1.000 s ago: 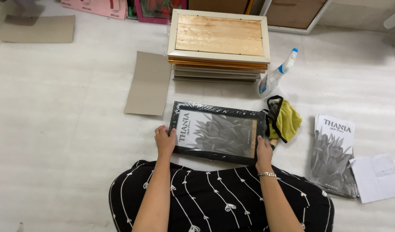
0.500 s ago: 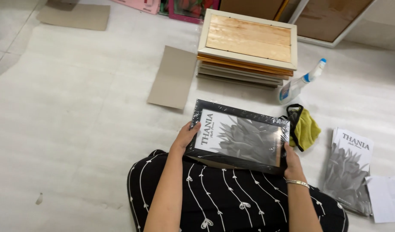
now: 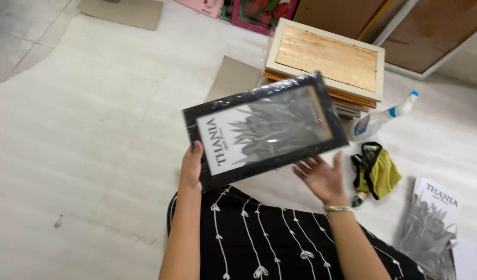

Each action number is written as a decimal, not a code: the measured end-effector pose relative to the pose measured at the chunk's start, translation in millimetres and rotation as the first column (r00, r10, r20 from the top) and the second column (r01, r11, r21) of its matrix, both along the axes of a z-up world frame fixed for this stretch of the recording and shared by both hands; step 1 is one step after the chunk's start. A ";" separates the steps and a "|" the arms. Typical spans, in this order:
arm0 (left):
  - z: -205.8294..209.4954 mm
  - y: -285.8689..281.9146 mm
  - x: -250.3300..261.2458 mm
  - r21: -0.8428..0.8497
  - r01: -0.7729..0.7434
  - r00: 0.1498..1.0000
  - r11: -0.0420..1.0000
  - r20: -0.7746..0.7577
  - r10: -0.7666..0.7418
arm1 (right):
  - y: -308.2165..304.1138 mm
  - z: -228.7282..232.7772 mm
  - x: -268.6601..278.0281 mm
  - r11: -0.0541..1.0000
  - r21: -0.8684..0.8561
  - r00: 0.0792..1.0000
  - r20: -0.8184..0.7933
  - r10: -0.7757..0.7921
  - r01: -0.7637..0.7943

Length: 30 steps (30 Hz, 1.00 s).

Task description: Cleaning and assembling picture frames with artwork

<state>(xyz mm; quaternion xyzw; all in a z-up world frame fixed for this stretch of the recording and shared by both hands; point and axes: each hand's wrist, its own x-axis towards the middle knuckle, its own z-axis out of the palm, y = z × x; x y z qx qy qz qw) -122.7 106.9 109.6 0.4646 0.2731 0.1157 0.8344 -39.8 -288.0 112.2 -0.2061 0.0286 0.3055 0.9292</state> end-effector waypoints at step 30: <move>-48.6 100.3 -89.0 -0.063 -0.747 0.658 0.662 -0.215 0.722 | 335.6 -84.3 9.5 0.517 -0.724 0.843 -0.165 0.512 -0.457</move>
